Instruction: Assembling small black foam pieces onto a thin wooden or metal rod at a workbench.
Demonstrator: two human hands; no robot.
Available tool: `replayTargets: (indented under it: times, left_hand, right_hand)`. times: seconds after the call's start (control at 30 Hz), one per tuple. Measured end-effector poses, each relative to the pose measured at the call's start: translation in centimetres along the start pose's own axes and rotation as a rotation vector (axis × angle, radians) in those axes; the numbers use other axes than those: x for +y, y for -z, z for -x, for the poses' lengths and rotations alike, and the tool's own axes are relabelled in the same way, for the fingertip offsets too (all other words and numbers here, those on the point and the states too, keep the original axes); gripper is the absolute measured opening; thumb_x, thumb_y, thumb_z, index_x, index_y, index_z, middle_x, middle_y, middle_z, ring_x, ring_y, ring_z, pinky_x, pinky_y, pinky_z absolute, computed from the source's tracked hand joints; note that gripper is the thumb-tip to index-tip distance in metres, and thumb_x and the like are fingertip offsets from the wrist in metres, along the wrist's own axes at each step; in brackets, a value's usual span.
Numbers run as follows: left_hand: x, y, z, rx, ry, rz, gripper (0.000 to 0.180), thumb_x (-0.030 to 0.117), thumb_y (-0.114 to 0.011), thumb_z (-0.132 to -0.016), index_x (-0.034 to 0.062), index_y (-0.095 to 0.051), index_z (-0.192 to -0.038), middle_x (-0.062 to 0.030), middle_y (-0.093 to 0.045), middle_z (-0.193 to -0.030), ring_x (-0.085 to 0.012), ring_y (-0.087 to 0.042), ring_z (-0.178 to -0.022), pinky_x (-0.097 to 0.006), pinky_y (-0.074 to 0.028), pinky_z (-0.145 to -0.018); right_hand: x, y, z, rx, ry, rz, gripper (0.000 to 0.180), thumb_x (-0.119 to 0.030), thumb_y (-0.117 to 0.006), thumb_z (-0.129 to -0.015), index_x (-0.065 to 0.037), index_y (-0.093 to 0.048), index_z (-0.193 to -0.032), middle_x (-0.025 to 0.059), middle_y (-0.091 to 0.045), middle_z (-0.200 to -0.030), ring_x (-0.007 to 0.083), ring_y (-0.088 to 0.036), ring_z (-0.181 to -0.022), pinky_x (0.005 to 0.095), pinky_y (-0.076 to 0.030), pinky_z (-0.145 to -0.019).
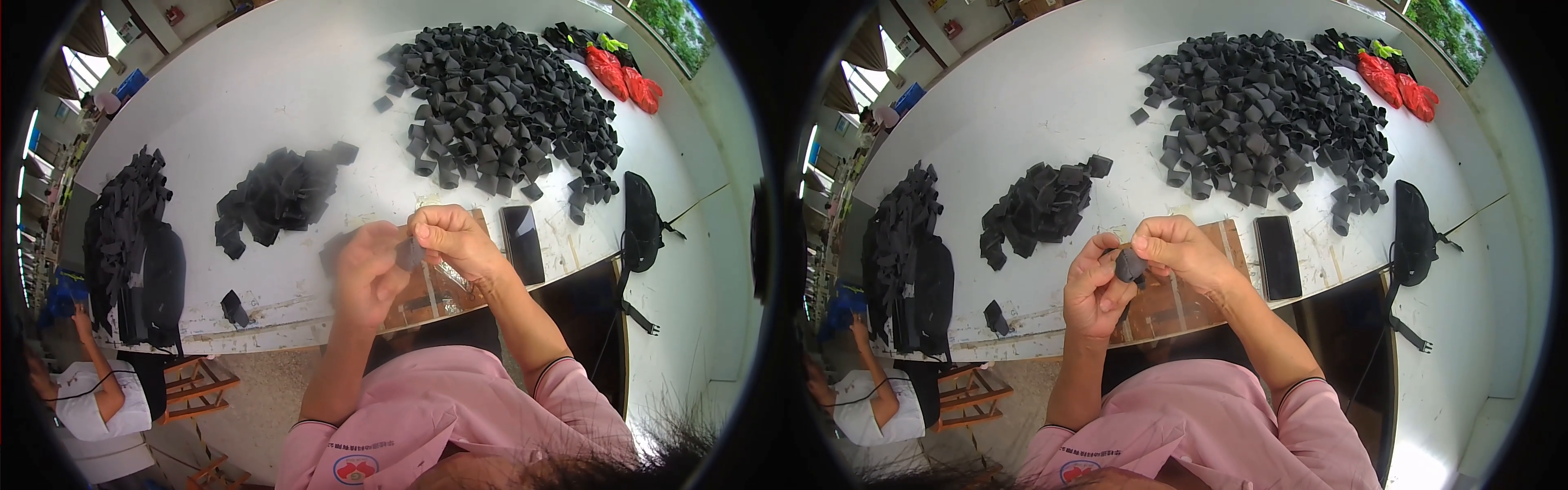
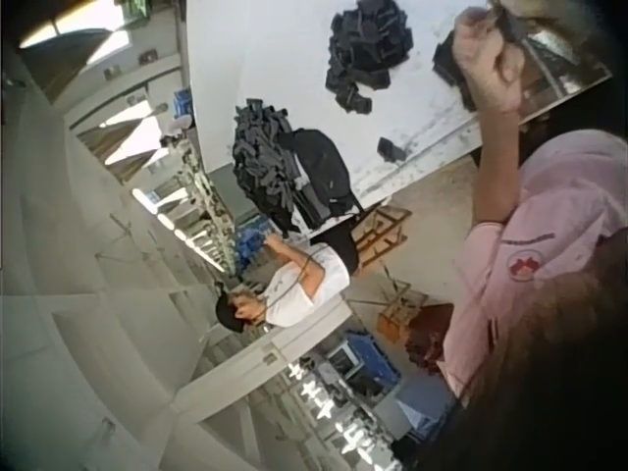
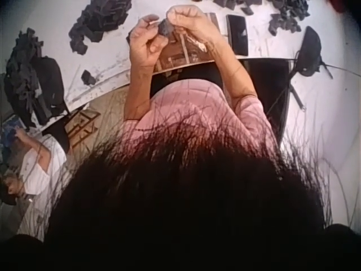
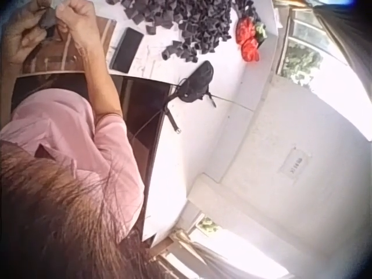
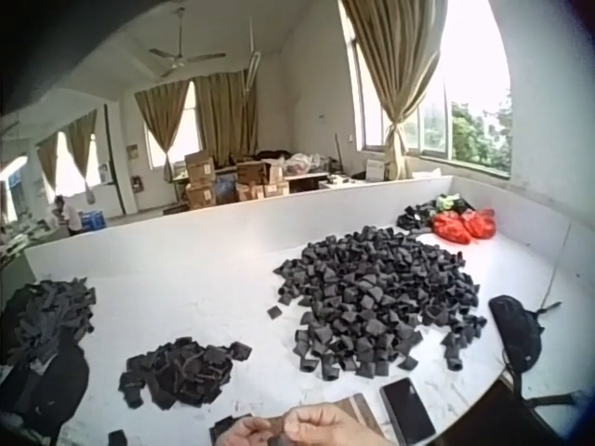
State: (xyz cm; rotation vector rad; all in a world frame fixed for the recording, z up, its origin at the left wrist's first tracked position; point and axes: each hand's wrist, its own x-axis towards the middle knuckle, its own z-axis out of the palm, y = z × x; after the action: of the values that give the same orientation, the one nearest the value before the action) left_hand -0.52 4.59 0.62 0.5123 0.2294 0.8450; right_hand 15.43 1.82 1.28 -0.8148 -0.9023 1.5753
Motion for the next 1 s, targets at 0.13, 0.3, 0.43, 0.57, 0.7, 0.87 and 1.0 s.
replayTargets:
  times: [0.13, 0.3, 0.43, 0.57, 0.7, 0.87, 1.0]
  left_hand:
    - [-0.1, -0.1, 0.2, 0.106, -0.028, -0.126, 0.022, -0.003, -0.047, -0.079, -0.0018, -0.047, -0.102, -0.0146, -0.056, -0.083, -0.0062, -0.035, -0.039, -0.018, -0.028, -0.038]
    - [0.4, -1.0, 0.3, 0.095, -0.027, -0.145, 0.019, -0.001, -0.049, -0.081, -0.002, -0.049, -0.1, -0.0106, -0.056, -0.08, -0.0058, -0.036, -0.041, -0.018, -0.028, -0.04]
    - [0.9, -2.2, 0.5, 0.129, -0.014, -0.231, 0.02, 0.002, -0.053, -0.08, -0.0012, -0.052, -0.1, -0.0007, -0.051, -0.072, -0.004, -0.038, -0.049, -0.017, -0.029, -0.043]
    - [2.1, -4.1, 0.9, 0.136, 0.015, -0.506, 0.024, -0.001, -0.06, -0.076, -0.002, -0.053, -0.099, -0.0006, -0.055, -0.075, -0.0026, -0.044, -0.055, -0.015, -0.032, -0.045]
    - [1.9, -5.1, 1.2, 0.187, -0.07, -0.599, 0.022, -0.002, -0.062, -0.074, -0.005, -0.053, -0.094, -0.005, -0.056, -0.074, -0.002, -0.042, -0.05, -0.014, -0.032, -0.042]
    - [0.0, -5.0, 1.2, 0.259, -0.412, -0.868, 0.018, 0.002, -0.064, -0.077, -0.0041, -0.053, -0.09, -0.0041, -0.057, -0.072, -0.0005, -0.045, -0.051, -0.014, -0.033, -0.041]
    - [-0.8, -5.4, 1.4, 0.269, -0.493, -0.889, 0.017, 0.003, -0.063, -0.078, -0.0035, -0.052, -0.089, -0.0041, -0.057, -0.072, -0.0011, -0.046, -0.051, -0.014, -0.034, -0.041]
  right_hand:
    - [0.7, 0.3, 0.0, -0.005, 0.002, -0.016, 0.025, -0.025, -0.06, -0.082, -0.004, -0.054, -0.071, -0.0038, -0.043, -0.064, 0.0044, -0.035, -0.053, 0.0182, -0.032, -0.047]
    - [-0.1, -0.3, 0.3, 0.047, 0.02, 0.026, 0.024, -0.024, -0.061, -0.082, -0.004, -0.053, -0.071, -0.0037, -0.044, -0.063, 0.0043, -0.037, -0.053, 0.0181, -0.032, -0.047]
    - [-1.7, -1.4, 0.8, 0.048, 0.041, 0.047, 0.024, -0.024, -0.061, -0.081, -0.004, -0.053, -0.071, -0.0033, -0.045, -0.064, 0.004, -0.038, -0.054, 0.0179, -0.032, -0.048]
    - [-2.5, -2.2, 1.4, 0.049, 0.116, 0.169, 0.023, -0.023, -0.06, -0.083, -0.004, -0.053, -0.073, -0.0018, -0.049, -0.063, 0.0042, -0.039, -0.054, 0.0184, -0.032, -0.049]
    - [-2.2, -3.2, 1.9, 0.096, 0.329, 0.376, 0.02, -0.02, -0.058, -0.084, -0.003, -0.053, -0.074, 0.0005, -0.051, -0.064, 0.0059, -0.042, -0.054, 0.0206, -0.034, -0.049]
    - [-1.8, -4.0, 2.4, 0.219, 0.615, 0.822, 0.018, -0.016, -0.06, -0.08, -0.002, -0.051, -0.073, 0.0052, -0.046, -0.063, 0.0139, -0.043, -0.053, 0.0254, -0.035, -0.048]
    - [-1.7, -4.1, 2.3, 0.294, 0.909, 1.067, 0.019, -0.016, -0.063, -0.076, -0.002, -0.05, -0.073, 0.0074, -0.045, -0.062, 0.0206, -0.044, -0.052, 0.0293, -0.035, -0.045]
